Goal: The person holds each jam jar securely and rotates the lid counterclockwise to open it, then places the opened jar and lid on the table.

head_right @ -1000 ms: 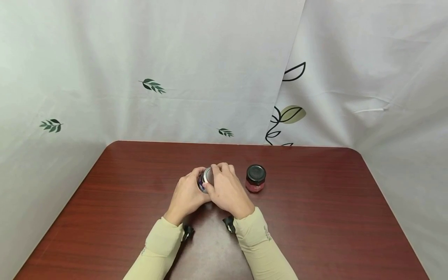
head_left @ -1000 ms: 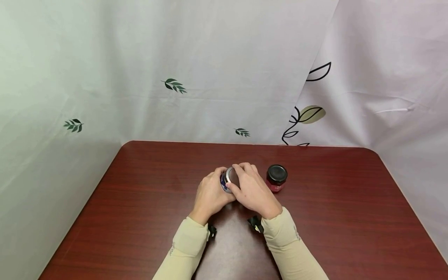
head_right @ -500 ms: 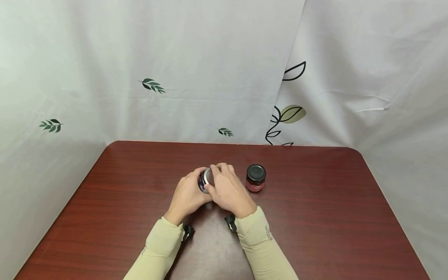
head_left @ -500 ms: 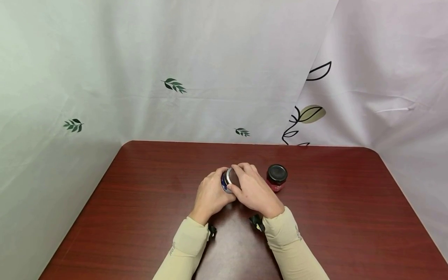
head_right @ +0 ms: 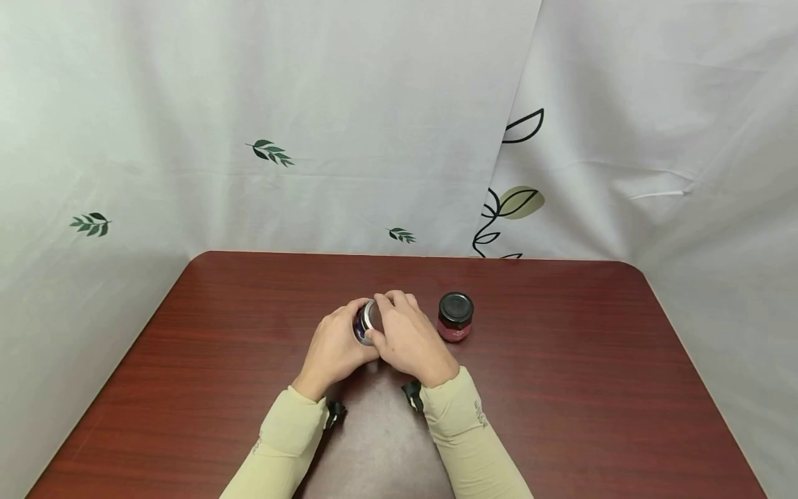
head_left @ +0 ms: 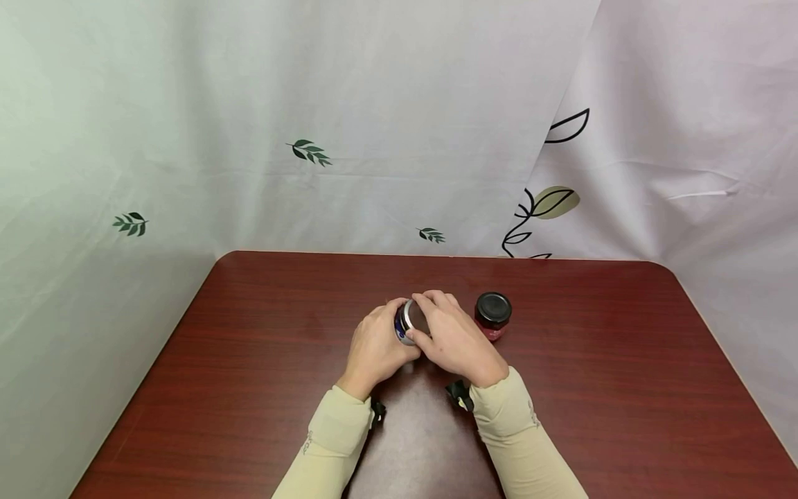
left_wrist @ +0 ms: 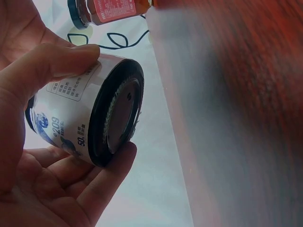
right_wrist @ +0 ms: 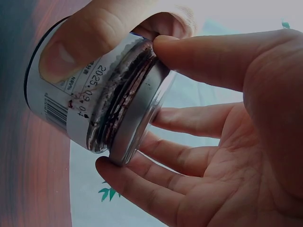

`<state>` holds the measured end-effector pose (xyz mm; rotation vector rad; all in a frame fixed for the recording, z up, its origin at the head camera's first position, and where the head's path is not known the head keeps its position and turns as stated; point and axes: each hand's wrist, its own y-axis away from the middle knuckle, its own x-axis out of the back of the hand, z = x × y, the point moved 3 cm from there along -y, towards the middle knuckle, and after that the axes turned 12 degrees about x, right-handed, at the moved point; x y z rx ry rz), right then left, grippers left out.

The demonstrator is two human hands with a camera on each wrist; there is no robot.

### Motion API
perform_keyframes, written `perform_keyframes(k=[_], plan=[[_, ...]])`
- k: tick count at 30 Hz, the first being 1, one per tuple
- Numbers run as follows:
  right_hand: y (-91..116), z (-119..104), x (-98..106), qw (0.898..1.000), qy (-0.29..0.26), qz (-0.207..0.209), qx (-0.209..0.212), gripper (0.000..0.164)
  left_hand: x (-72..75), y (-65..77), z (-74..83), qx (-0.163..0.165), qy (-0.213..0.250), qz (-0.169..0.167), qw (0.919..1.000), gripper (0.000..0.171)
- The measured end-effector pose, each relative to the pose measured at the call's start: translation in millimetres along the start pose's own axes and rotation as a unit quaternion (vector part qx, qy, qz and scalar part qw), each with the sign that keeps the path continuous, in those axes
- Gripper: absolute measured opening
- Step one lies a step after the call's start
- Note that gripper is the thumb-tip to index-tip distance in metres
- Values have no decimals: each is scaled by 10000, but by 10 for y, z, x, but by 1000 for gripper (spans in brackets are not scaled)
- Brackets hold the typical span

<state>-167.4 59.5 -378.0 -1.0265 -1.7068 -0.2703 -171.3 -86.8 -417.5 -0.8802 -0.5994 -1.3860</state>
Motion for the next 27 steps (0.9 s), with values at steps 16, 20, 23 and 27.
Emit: perform_keyframes(k=[16, 20, 23, 27], plan=[[6, 31, 32, 9998, -177, -27, 29, 56, -2, 5, 14, -62, -33, 17, 10000, 73], [7, 42, 32, 9998, -187, -5, 62, 55, -3, 3, 19, -77, -45, 21, 10000, 74], [10, 45, 31, 9998, -201, -3, 56, 55, -6, 4, 18, -85, -45, 13, 10000, 74], [16, 47, 34, 9997, -233, -6, 50, 54, -8, 6, 15, -94, -42, 11, 9999, 73]])
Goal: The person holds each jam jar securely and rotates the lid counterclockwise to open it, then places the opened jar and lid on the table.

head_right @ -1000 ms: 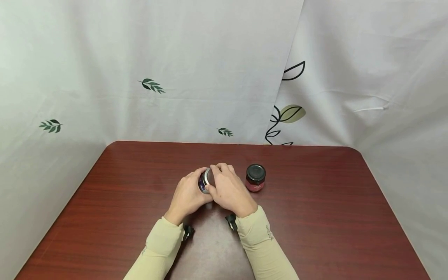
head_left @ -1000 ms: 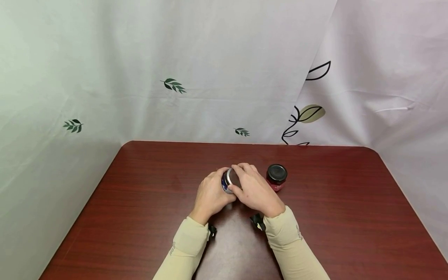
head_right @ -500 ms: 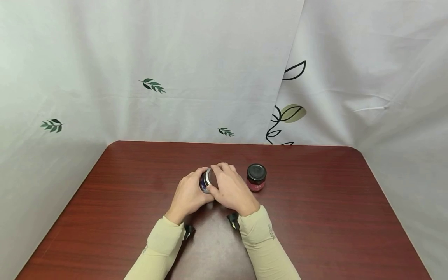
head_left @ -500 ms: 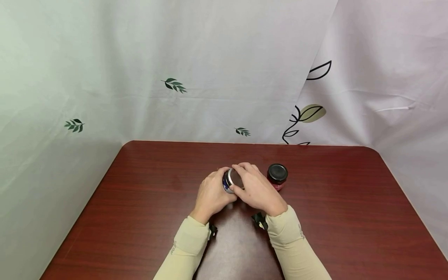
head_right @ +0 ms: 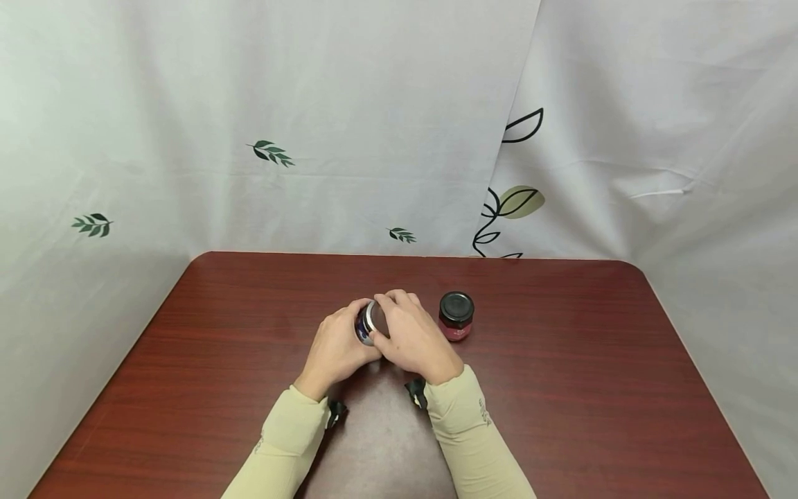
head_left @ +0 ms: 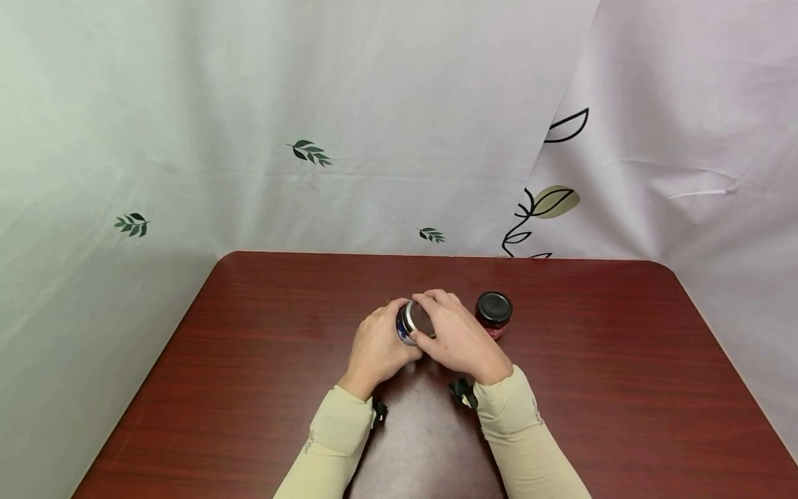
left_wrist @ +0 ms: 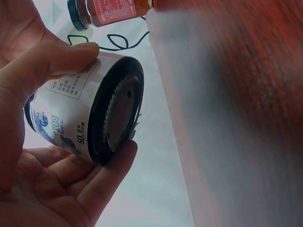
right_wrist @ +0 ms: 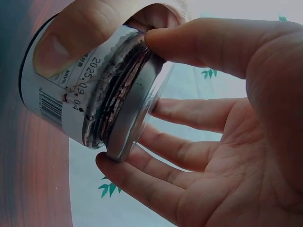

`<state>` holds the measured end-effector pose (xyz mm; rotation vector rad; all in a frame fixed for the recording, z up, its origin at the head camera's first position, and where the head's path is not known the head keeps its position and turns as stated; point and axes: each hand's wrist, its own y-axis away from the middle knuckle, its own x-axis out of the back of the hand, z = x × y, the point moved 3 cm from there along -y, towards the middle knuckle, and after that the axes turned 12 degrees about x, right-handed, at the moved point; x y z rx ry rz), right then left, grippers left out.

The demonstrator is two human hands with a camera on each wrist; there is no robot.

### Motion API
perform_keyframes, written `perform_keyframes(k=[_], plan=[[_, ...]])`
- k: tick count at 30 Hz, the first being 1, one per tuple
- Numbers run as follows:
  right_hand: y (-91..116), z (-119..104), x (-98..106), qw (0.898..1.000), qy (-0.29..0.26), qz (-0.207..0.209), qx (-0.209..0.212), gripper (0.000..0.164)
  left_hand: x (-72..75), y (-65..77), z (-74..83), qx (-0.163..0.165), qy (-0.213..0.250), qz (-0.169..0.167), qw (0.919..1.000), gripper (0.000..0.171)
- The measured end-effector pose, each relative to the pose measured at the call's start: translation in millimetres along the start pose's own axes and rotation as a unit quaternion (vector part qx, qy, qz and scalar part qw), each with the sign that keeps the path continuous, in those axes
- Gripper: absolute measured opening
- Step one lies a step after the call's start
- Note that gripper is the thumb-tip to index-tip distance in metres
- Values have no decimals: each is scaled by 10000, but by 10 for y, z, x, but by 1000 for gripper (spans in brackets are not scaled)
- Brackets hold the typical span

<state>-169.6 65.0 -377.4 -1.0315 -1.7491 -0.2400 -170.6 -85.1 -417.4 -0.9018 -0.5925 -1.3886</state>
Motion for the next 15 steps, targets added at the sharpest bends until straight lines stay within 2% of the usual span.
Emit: perform_keyframes(k=[15], plan=[[-2, -4, 6, 9999, -105, 77, -4, 54, 10, -3, -6, -13, 21, -17, 10000, 72]])
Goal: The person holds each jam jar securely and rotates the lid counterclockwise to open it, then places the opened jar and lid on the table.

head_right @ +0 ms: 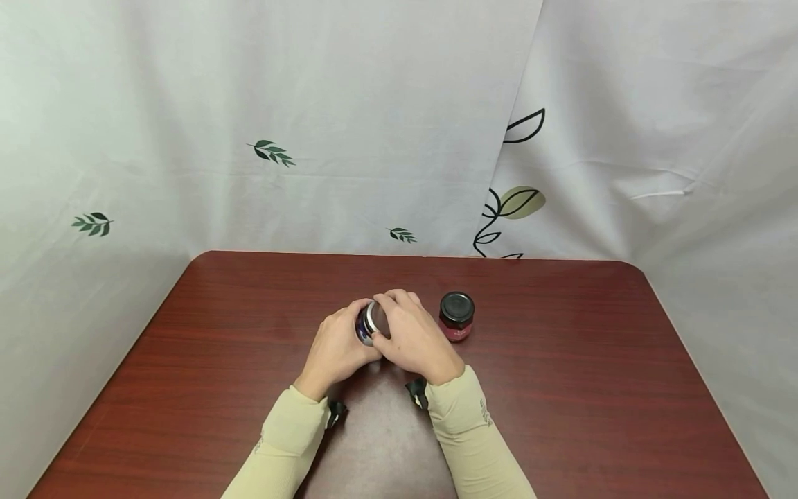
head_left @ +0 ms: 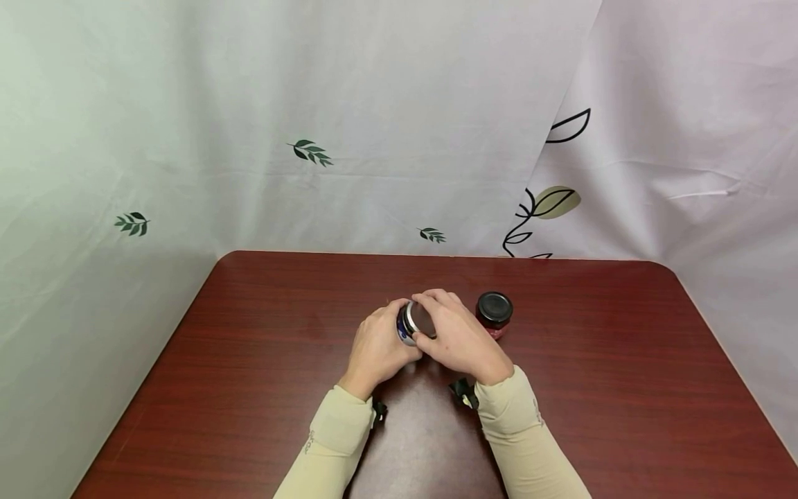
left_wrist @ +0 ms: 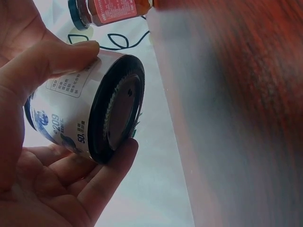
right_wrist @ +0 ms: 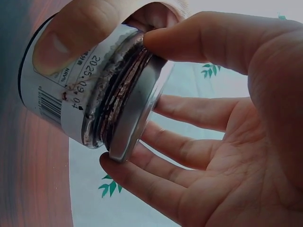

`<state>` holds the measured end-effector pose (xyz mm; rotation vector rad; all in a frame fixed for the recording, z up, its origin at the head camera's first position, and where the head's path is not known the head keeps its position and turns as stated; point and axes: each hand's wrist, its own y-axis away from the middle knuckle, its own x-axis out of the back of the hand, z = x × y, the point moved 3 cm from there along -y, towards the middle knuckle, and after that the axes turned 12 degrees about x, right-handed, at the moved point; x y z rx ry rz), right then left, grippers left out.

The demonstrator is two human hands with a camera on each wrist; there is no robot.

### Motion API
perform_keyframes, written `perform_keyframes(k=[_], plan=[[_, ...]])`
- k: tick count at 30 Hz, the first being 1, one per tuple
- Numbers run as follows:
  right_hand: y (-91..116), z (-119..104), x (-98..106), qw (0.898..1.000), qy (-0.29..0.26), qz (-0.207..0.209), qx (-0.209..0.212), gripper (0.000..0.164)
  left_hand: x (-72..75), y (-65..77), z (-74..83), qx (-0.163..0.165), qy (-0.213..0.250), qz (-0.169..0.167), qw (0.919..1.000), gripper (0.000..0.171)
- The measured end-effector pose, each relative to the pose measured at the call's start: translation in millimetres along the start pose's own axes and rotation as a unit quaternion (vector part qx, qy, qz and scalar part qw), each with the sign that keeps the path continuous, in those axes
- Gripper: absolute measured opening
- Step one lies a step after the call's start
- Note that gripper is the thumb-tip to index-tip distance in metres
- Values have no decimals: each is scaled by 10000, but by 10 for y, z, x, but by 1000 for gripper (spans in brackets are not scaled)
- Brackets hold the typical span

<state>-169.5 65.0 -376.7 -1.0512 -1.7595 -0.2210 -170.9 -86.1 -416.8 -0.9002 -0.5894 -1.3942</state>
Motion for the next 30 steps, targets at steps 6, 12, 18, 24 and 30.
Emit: perform_keyframes(k=[6, 12, 18, 24, 30], plan=[[-6, 3, -6, 10000, -46, 33, 3, 54, 1, 0, 2, -12, 5, -4, 10000, 72], [-7, 10, -11, 10000, -79, 43, -10, 54, 3, 1, 2, -2, 9, -18, 10000, 71], [-8, 7, -10, 9999, -77, 89, 42, 55, -1, -4, -2, -53, -30, 14, 10000, 72], [-7, 15, -18, 9998, -142, 131, 107, 54, -4, -3, -6, -77, -26, 16, 10000, 72], [-6, 10, -17, 9995, -144, 191, 192, 54, -3, -1, -6, -83, -7, -12, 10000, 73]])
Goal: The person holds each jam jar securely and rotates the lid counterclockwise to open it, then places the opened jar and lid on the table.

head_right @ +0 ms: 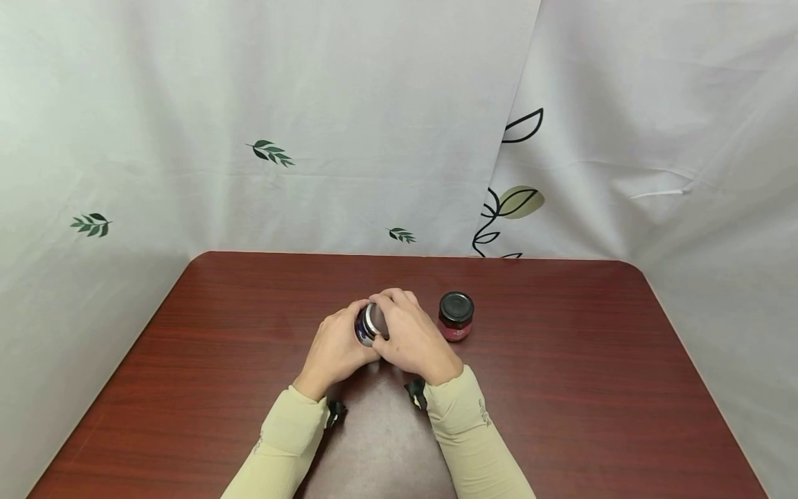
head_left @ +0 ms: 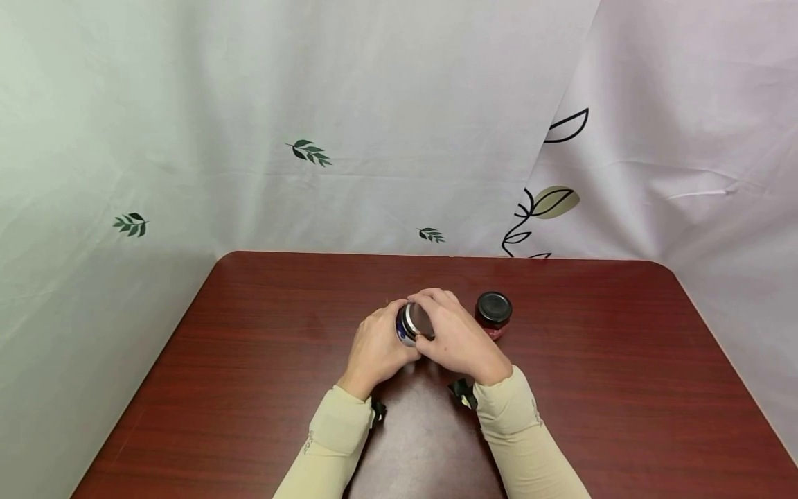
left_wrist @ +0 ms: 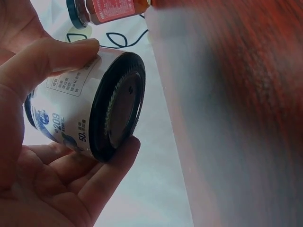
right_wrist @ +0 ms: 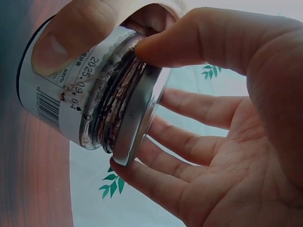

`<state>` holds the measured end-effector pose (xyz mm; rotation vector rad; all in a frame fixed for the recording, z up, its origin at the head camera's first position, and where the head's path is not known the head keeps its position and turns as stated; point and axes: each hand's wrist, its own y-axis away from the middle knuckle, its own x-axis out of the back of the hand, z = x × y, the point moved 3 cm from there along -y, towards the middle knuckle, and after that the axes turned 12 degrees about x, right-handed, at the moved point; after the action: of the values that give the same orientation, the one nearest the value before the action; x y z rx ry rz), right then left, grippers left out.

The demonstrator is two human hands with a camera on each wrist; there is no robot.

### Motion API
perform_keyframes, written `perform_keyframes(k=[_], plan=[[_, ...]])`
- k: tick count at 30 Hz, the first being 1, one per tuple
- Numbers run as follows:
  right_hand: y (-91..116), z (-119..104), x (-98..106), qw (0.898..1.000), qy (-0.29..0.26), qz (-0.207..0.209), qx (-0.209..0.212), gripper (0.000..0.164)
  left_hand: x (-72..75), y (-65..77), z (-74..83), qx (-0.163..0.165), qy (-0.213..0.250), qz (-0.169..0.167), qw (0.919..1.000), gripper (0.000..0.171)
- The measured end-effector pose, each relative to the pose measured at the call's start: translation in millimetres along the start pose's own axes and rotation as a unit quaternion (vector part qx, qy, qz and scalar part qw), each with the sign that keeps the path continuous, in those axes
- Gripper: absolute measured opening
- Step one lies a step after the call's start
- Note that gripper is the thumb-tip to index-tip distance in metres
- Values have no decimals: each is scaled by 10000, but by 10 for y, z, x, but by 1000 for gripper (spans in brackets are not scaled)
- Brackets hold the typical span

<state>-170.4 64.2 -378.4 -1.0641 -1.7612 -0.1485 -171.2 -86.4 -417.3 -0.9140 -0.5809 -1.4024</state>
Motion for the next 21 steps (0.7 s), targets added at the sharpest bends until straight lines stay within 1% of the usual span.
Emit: perform_keyframes(k=[21], plan=[[-14, -14, -25, 9999, -50, 109, 97, 53, -11, -4, -28, 78, 217, -113, 9997, 74]])
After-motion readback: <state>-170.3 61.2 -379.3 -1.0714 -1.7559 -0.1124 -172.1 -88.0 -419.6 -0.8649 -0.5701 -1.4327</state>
